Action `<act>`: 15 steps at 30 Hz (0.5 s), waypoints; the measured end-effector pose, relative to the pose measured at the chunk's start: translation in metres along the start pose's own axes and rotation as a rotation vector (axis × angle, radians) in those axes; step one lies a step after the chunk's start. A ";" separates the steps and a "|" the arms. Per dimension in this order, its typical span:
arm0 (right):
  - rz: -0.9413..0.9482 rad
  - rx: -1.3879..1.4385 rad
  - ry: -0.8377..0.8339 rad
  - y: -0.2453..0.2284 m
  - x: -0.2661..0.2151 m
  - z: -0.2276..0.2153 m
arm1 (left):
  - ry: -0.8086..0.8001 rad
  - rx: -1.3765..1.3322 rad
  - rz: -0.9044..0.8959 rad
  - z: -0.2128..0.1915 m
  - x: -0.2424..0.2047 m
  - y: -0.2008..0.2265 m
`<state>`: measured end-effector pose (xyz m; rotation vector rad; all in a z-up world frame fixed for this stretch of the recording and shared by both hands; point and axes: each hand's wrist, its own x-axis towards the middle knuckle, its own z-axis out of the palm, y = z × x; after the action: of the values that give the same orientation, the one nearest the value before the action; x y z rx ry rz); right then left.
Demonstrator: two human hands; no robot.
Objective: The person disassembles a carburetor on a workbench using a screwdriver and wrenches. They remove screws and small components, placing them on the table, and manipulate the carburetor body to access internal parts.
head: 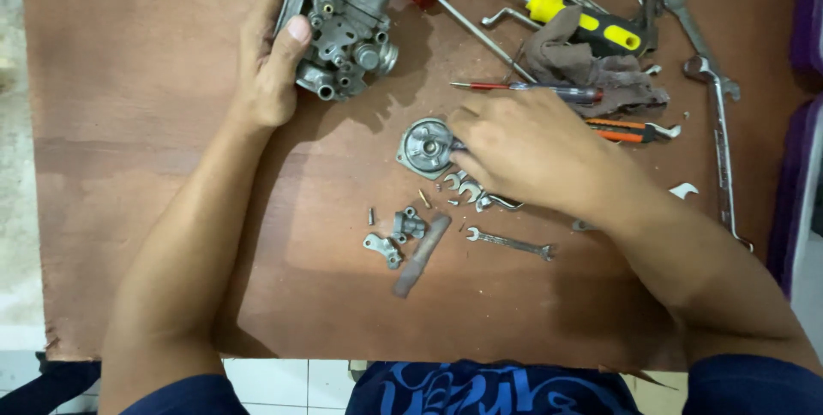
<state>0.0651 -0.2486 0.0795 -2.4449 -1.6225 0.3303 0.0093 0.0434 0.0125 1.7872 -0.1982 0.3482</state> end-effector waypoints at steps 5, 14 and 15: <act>-0.012 -0.116 0.101 -0.007 0.001 -0.002 | -0.005 0.009 0.005 0.000 0.000 -0.001; -0.482 0.100 0.247 -0.048 0.019 0.013 | 0.010 0.012 -0.019 0.000 0.000 0.000; -0.544 0.172 0.151 -0.053 0.022 0.020 | 0.016 0.019 -0.025 0.000 -0.001 -0.001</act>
<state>0.0205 -0.2075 0.0729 -1.7669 -2.0016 0.1820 0.0091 0.0435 0.0114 1.8033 -0.1621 0.3475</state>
